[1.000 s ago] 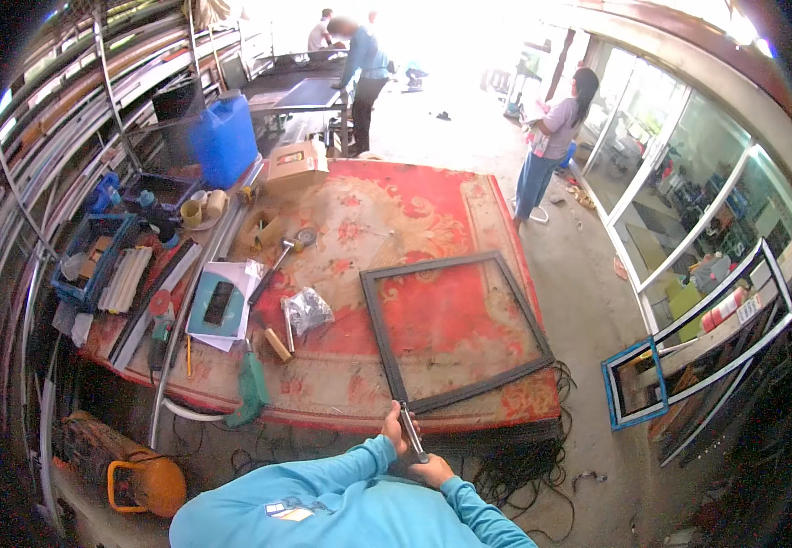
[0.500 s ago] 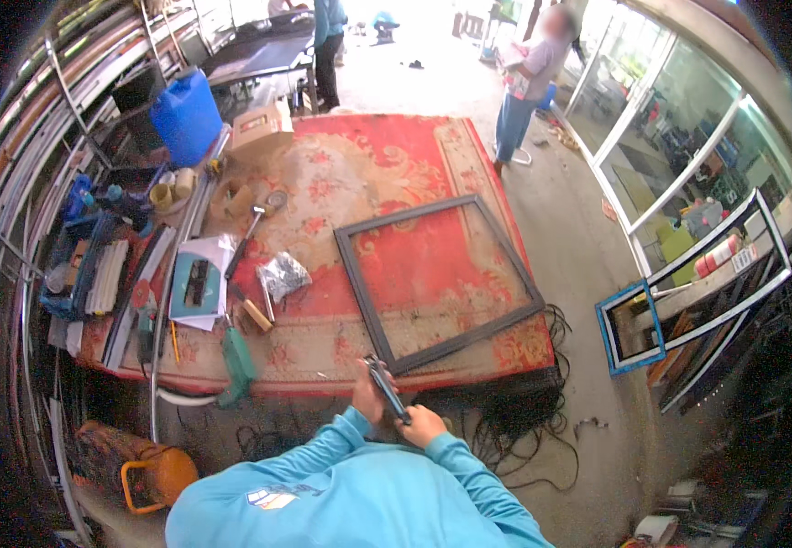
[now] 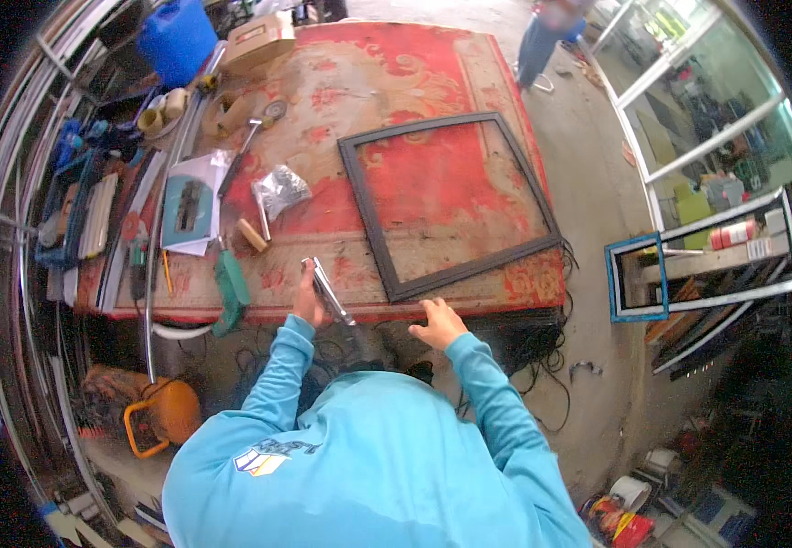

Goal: The person is assembling an aluminum window frame using a drill and a rivet gun.

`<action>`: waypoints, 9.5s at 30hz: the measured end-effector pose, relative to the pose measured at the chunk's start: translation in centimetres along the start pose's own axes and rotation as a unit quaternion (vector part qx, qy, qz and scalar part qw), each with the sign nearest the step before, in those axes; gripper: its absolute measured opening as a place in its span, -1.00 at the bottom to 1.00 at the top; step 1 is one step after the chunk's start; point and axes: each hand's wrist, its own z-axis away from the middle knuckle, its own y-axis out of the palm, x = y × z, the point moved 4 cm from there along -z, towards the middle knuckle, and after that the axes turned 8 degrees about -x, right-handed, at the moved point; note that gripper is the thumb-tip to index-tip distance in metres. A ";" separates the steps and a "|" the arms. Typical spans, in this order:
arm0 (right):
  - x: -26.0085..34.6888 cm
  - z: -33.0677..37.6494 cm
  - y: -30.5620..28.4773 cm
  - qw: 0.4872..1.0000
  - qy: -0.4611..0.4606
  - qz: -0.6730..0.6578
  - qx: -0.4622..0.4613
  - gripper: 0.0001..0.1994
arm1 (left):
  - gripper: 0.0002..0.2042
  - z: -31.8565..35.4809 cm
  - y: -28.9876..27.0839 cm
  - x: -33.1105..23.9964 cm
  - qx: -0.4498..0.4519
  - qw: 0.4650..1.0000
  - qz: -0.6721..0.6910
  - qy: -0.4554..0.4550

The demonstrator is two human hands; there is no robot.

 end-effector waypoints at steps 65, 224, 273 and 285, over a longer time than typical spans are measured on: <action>0.0 27.5 -19.1 0.615 -0.256 -0.280 -0.692 -0.01 | -0.58 13.1 22.7 -23.2 0.284 0.852 0.016 0.439; -61.1 78.2 -13.4 0.681 0.522 -0.132 -0.497 -0.73 | -0.40 60.0 68.7 75.5 0.808 0.267 -0.468 0.237; -140.1 -2.5 -68.4 0.886 0.391 -0.067 -0.240 -0.71 | -0.64 50.5 73.3 89.7 -0.333 0.817 -0.406 -0.241; -139.7 3.3 -71.3 0.869 0.344 0.068 -0.348 -0.40 | -0.64 48.6 76.1 91.6 -0.255 0.858 -0.373 -0.243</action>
